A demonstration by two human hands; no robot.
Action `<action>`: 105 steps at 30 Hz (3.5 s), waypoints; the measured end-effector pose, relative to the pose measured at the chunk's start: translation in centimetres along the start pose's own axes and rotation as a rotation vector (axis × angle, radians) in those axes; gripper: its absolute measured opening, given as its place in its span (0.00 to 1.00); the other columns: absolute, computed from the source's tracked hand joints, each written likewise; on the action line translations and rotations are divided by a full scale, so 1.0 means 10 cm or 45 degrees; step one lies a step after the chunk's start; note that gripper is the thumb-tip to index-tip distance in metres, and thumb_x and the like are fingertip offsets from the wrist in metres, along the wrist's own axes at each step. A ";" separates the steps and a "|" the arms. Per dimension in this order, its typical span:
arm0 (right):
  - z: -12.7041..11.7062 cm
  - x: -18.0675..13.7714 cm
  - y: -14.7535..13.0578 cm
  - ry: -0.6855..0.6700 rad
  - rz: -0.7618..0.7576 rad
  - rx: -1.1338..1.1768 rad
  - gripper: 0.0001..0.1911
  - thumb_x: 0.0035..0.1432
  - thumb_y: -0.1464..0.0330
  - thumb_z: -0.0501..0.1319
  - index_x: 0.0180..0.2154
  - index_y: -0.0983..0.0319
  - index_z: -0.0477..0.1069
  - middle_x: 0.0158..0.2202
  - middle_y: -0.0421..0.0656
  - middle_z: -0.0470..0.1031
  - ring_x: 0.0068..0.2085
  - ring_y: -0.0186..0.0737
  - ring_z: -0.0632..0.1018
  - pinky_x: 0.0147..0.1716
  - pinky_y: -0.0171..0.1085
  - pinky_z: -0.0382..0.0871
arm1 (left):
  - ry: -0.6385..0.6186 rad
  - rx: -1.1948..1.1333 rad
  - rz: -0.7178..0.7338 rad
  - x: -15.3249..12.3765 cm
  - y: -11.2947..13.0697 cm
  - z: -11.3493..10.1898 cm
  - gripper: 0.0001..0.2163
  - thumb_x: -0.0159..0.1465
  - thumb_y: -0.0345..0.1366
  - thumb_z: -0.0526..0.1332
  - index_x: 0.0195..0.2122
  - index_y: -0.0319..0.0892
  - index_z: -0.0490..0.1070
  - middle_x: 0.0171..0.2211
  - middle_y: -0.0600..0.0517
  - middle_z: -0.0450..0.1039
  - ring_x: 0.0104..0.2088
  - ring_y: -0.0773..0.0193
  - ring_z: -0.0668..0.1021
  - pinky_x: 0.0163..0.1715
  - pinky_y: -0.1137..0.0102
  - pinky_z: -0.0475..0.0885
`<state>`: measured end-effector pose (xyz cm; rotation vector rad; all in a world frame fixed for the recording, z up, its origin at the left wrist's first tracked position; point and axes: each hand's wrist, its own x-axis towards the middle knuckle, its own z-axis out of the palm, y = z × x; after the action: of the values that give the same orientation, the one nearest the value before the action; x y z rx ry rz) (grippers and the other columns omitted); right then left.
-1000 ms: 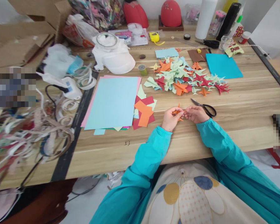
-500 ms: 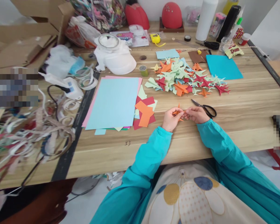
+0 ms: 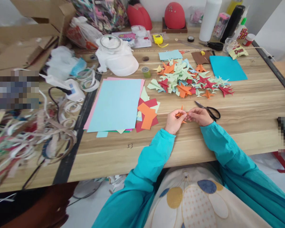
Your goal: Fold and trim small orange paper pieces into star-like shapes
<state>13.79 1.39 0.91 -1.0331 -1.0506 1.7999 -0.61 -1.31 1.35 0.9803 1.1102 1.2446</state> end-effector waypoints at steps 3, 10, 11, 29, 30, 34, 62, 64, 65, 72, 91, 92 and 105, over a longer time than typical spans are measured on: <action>0.00 0.01 0.01 -0.008 0.019 -0.005 0.16 0.34 0.61 0.71 0.24 0.65 0.73 0.22 0.43 0.77 0.23 0.33 0.76 0.24 0.32 0.69 | 0.004 0.004 0.004 0.00 0.00 0.00 0.06 0.49 0.32 0.64 0.26 0.37 0.70 0.21 0.54 0.71 0.22 0.71 0.73 0.26 0.74 0.72; 0.00 0.01 0.02 0.004 0.034 0.026 0.16 0.32 0.63 0.72 0.23 0.65 0.72 0.21 0.42 0.77 0.22 0.33 0.76 0.23 0.32 0.69 | 0.007 0.010 0.006 0.01 -0.04 0.00 0.05 0.50 0.32 0.64 0.26 0.37 0.70 0.21 0.54 0.71 0.22 0.71 0.74 0.26 0.75 0.71; 0.00 0.02 0.02 0.006 0.043 0.035 0.16 0.31 0.63 0.73 0.23 0.65 0.72 0.21 0.43 0.77 0.22 0.33 0.76 0.23 0.31 0.69 | 0.008 0.014 0.009 0.00 -0.04 0.00 0.05 0.50 0.32 0.64 0.26 0.37 0.70 0.21 0.54 0.71 0.22 0.71 0.74 0.26 0.75 0.71; 0.06 0.00 0.02 0.110 0.038 0.143 0.15 0.29 0.65 0.73 0.20 0.65 0.71 0.18 0.42 0.75 0.21 0.33 0.75 0.22 0.32 0.68 | 0.010 0.038 0.050 0.00 -0.05 0.02 0.06 0.50 0.34 0.63 0.26 0.38 0.70 0.22 0.54 0.71 0.23 0.71 0.73 0.27 0.74 0.71; 0.07 0.00 0.02 0.119 0.039 0.142 0.15 0.29 0.65 0.73 0.19 0.65 0.71 0.18 0.42 0.75 0.21 0.33 0.75 0.22 0.32 0.68 | 0.009 0.038 0.050 -0.01 -0.05 0.02 0.06 0.50 0.34 0.63 0.26 0.38 0.70 0.22 0.54 0.71 0.23 0.71 0.73 0.27 0.74 0.71; 0.08 0.00 0.03 0.153 0.052 0.155 0.15 0.28 0.66 0.73 0.19 0.66 0.72 0.18 0.42 0.75 0.21 0.33 0.75 0.22 0.31 0.68 | 0.022 0.028 0.050 -0.01 -0.06 0.02 0.06 0.50 0.34 0.63 0.27 0.38 0.70 0.22 0.54 0.71 0.23 0.71 0.74 0.27 0.74 0.71; 0.04 -0.01 -0.02 0.076 0.056 0.048 0.16 0.30 0.63 0.72 0.22 0.66 0.74 0.19 0.43 0.76 0.20 0.31 0.73 0.20 0.31 0.67 | 0.051 0.042 0.053 0.00 -0.07 0.03 0.06 0.50 0.35 0.64 0.26 0.38 0.70 0.22 0.54 0.71 0.23 0.71 0.73 0.27 0.73 0.72; 0.03 0.00 -0.02 0.069 0.070 0.049 0.16 0.30 0.63 0.73 0.22 0.66 0.74 0.19 0.43 0.75 0.19 0.31 0.73 0.20 0.31 0.67 | 0.046 0.040 0.049 0.00 -0.07 0.03 0.06 0.50 0.35 0.64 0.26 0.38 0.70 0.22 0.54 0.71 0.23 0.71 0.73 0.27 0.73 0.72; 0.02 0.00 -0.02 0.061 0.079 0.053 0.16 0.30 0.63 0.73 0.22 0.66 0.74 0.19 0.42 0.75 0.19 0.31 0.73 0.19 0.31 0.67 | 0.044 0.041 0.050 -0.01 -0.06 0.03 0.06 0.50 0.35 0.64 0.26 0.38 0.70 0.22 0.54 0.71 0.23 0.71 0.73 0.27 0.73 0.72; 0.04 0.00 0.01 0.067 0.104 0.101 0.15 0.31 0.63 0.72 0.21 0.65 0.73 0.18 0.41 0.74 0.19 0.31 0.72 0.18 0.31 0.65 | 0.043 0.081 0.084 -0.02 -0.04 0.04 0.05 0.51 0.34 0.63 0.26 0.38 0.70 0.22 0.54 0.71 0.23 0.70 0.73 0.27 0.73 0.71; 0.10 -0.02 0.06 0.099 0.129 0.221 0.17 0.30 0.62 0.73 0.21 0.66 0.72 0.17 0.39 0.72 0.18 0.28 0.71 0.18 0.28 0.63 | 0.107 0.194 0.172 -0.01 -0.09 0.02 0.04 0.52 0.34 0.62 0.27 0.39 0.70 0.24 0.53 0.70 0.25 0.70 0.73 0.26 0.75 0.69; 0.10 -0.02 0.04 0.088 0.122 0.207 0.16 0.32 0.62 0.72 0.21 0.66 0.72 0.18 0.40 0.73 0.19 0.29 0.71 0.18 0.29 0.64 | 0.110 0.140 0.144 -0.01 -0.08 0.03 0.05 0.52 0.34 0.63 0.27 0.38 0.70 0.23 0.53 0.70 0.24 0.70 0.73 0.26 0.74 0.70; 0.10 -0.04 -0.02 0.167 0.007 -0.065 0.16 0.32 0.61 0.71 0.20 0.65 0.72 0.17 0.40 0.73 0.18 0.30 0.72 0.19 0.31 0.65 | 0.113 0.033 0.087 0.00 -0.06 0.03 0.07 0.49 0.34 0.64 0.26 0.37 0.70 0.22 0.54 0.70 0.23 0.71 0.73 0.26 0.74 0.70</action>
<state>13.04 0.80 1.54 -1.1695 -1.0187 1.6923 -0.16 -1.35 0.79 0.9972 1.1727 1.3427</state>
